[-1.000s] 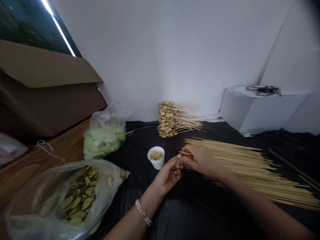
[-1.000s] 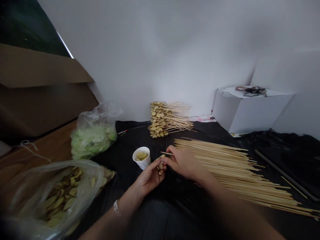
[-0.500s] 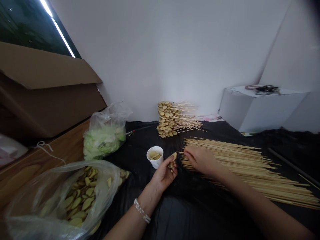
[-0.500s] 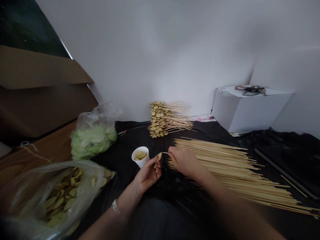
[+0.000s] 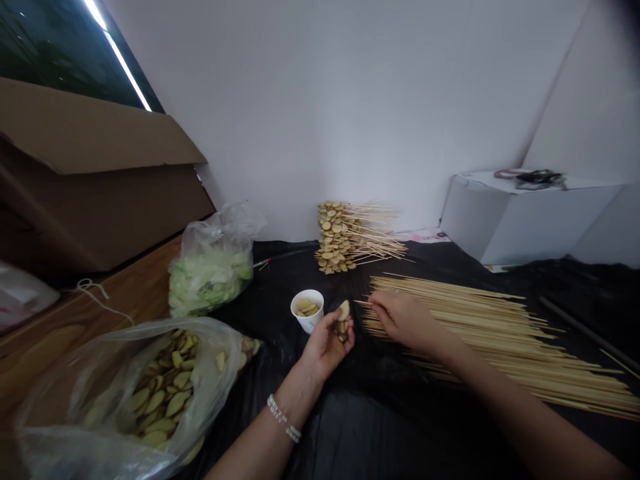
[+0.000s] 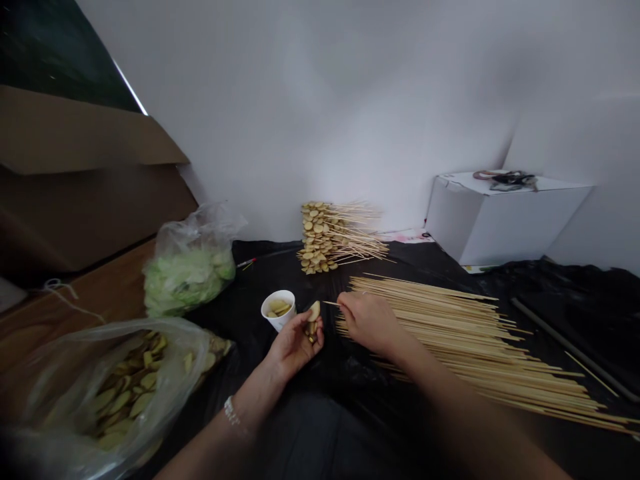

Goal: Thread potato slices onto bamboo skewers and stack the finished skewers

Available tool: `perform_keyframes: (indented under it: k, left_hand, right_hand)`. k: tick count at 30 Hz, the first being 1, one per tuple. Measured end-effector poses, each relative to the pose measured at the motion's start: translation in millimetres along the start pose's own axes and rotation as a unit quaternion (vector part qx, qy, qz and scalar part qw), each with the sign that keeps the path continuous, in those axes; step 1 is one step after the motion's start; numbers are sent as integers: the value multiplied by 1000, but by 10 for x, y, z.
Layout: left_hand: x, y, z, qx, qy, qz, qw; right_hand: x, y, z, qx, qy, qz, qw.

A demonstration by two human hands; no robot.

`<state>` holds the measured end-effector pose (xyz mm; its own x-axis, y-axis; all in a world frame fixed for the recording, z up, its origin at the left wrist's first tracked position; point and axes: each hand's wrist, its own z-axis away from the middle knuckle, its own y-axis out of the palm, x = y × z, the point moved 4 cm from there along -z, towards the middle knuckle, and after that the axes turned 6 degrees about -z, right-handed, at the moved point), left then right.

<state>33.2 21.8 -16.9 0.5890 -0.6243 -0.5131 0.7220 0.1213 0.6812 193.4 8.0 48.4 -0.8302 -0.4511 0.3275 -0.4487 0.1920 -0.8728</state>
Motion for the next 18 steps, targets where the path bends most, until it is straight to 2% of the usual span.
perform_keyframes:
  k: [6,18]
  left_hand:
    - [22,22,1,26,4,-2,1000]
    - [28,34,4,46,11,8,999]
  right_hand:
    - [-7,-20,-12,30,-30,-28,999]
    - [18,-7,2,43,-32,-8,998]
